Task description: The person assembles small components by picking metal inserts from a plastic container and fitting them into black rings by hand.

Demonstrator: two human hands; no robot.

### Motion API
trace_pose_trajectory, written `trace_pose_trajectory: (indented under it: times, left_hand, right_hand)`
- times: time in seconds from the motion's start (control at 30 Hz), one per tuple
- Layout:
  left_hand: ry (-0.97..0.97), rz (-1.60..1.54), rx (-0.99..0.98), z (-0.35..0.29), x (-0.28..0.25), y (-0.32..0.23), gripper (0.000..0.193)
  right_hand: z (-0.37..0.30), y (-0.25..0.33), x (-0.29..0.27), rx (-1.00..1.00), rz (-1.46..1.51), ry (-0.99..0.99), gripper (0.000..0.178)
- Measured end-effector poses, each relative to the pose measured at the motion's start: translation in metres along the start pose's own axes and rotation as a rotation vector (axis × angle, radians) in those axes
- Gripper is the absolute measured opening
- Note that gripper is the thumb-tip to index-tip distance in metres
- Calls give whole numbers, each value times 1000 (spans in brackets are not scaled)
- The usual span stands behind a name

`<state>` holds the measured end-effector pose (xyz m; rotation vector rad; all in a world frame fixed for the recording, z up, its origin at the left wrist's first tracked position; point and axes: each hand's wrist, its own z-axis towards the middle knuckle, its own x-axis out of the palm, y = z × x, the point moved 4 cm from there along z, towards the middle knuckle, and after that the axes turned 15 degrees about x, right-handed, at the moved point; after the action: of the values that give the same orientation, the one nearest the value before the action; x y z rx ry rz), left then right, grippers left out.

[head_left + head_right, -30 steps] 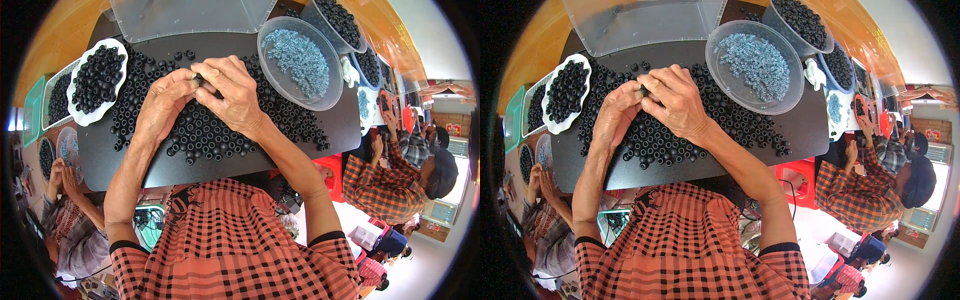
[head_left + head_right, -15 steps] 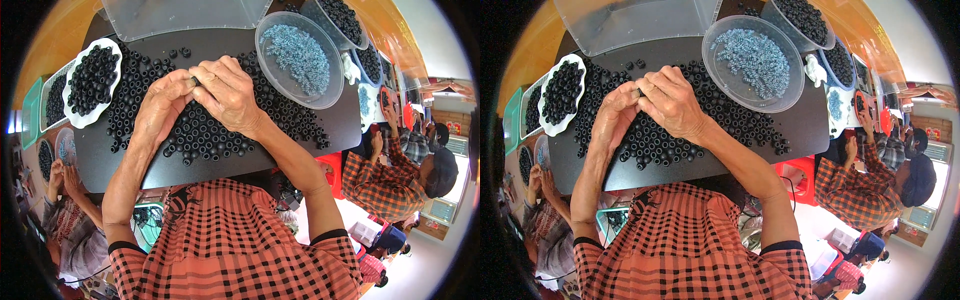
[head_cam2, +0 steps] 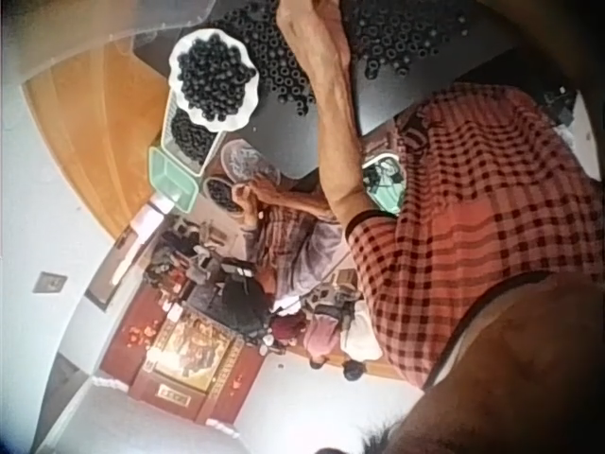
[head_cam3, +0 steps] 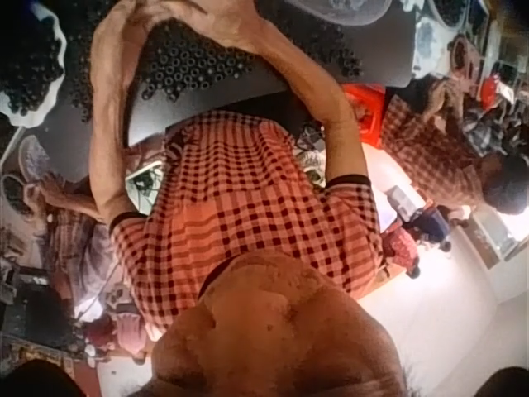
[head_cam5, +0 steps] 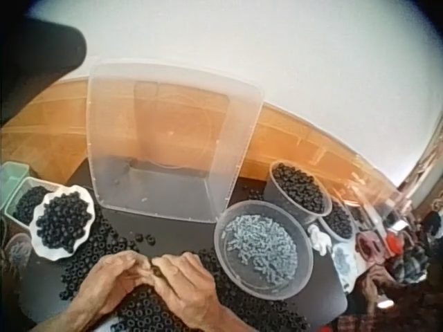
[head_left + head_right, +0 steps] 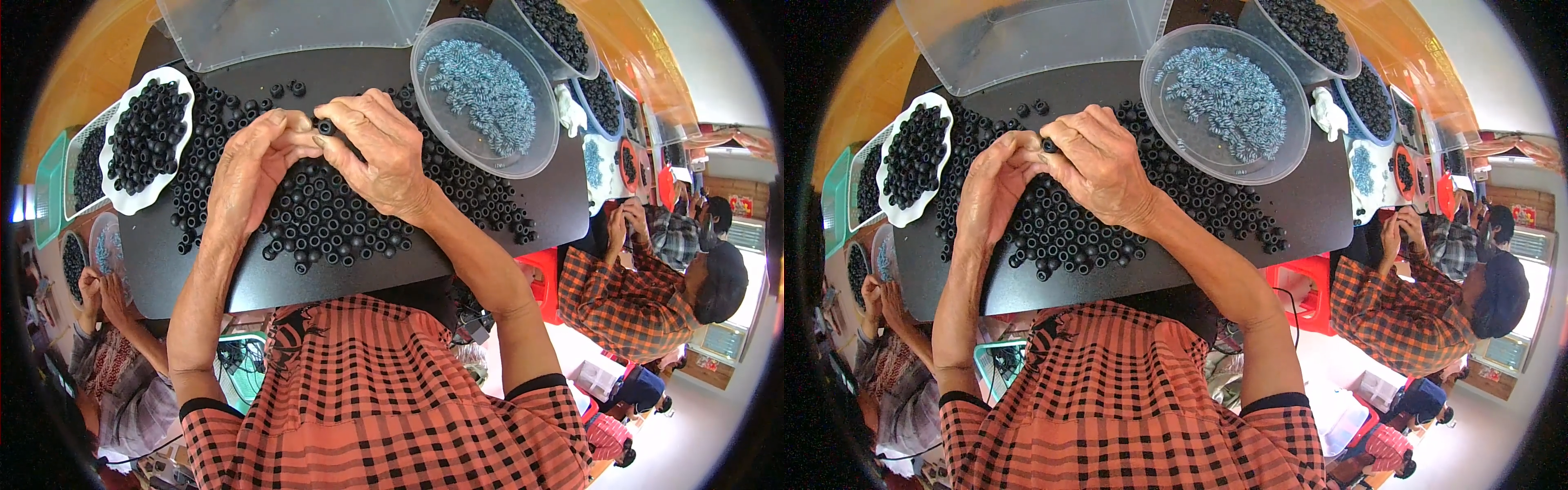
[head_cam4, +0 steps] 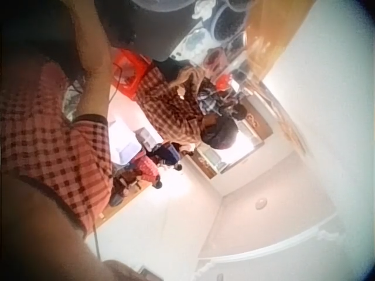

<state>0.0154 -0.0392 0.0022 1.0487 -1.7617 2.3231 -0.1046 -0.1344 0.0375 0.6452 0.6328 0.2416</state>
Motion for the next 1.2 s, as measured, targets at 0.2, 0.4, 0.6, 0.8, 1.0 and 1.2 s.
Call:
trace_pose_trajectory:
  times: [0.2, 0.4, 0.6, 0.8, 1.0, 1.2]
  left_hand:
    - [4, 108, 23, -3, 1, -1, 31]
    - [70, 192, 85, 4, 4, -4, 30]
    - [-27, 191, 121, 3, -15, 3, 29]
    - [34, 219, 160, 4, -6, -7, 29]
    - [59, 227, 185, 4, -5, -10, 31]
    - [27, 225, 207, 7, -12, -17, 32]
  right_hand:
    - [-4, -5, 7, 18, 43, 39, 26]
    - [0, 0, -3, -5, 92, -11, 23]
    - [0, 9, -7, 22, 118, -46, 20]
    - [45, 0, -98, -31, -240, -194, 23]
    - [108, -72, -192, 1, -813, -424, 19]
    - [68, -11, -110, 73, -230, -104, 15]
